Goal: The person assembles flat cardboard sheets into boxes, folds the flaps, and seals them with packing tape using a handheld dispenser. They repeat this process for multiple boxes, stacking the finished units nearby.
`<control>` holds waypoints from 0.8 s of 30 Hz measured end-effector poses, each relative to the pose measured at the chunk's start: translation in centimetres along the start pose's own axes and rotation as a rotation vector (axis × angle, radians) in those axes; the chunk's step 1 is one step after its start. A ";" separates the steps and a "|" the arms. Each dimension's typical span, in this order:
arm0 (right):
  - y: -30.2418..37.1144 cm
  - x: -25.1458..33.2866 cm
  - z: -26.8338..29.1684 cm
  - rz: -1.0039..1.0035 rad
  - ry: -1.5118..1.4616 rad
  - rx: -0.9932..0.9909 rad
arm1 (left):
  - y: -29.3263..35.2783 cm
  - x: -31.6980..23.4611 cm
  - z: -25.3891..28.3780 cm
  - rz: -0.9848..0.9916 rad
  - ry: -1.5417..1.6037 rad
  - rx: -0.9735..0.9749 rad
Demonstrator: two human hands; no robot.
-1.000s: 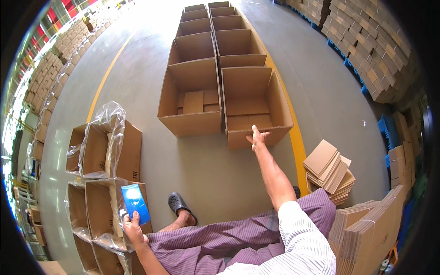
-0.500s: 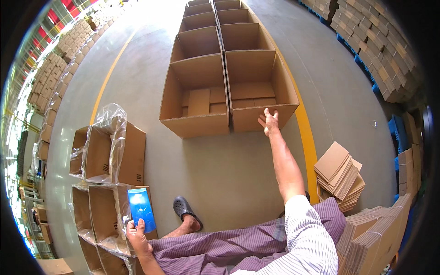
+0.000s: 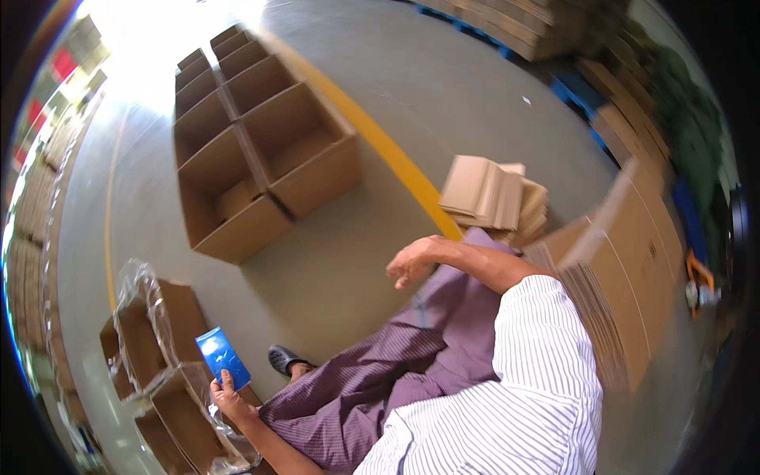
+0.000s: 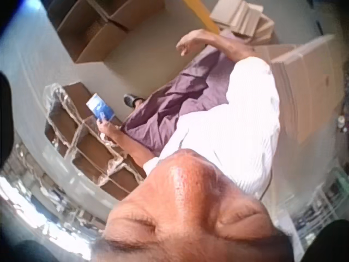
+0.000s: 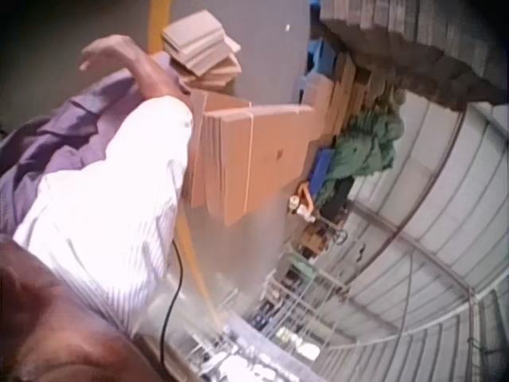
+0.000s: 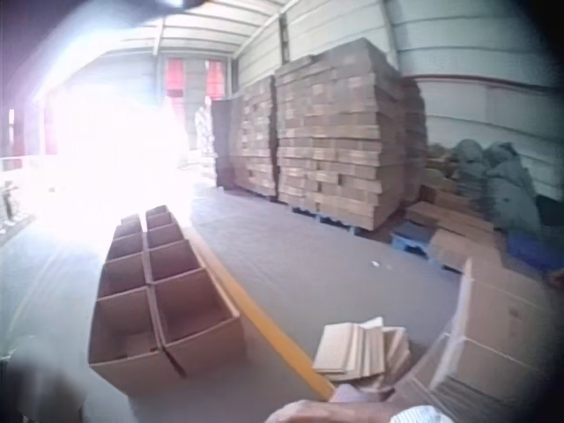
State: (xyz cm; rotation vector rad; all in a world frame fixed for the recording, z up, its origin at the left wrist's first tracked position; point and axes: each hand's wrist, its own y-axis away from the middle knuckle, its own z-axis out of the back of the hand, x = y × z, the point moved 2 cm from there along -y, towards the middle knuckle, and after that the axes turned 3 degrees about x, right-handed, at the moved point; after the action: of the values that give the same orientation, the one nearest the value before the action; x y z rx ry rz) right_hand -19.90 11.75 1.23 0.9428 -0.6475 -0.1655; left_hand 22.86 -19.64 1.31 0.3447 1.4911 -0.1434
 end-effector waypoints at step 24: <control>31.5 -7.7 -28.7 -1.079 -0.125 -1.806 | 0.6 -2.0 1.6 0.201 0.138 -0.004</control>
State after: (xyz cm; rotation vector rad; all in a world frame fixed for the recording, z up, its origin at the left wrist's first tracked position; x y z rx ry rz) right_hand -13.79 53.54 10.90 -0.6057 0.1391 -1.4782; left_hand 24.42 -19.81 3.45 0.5065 1.5825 0.0446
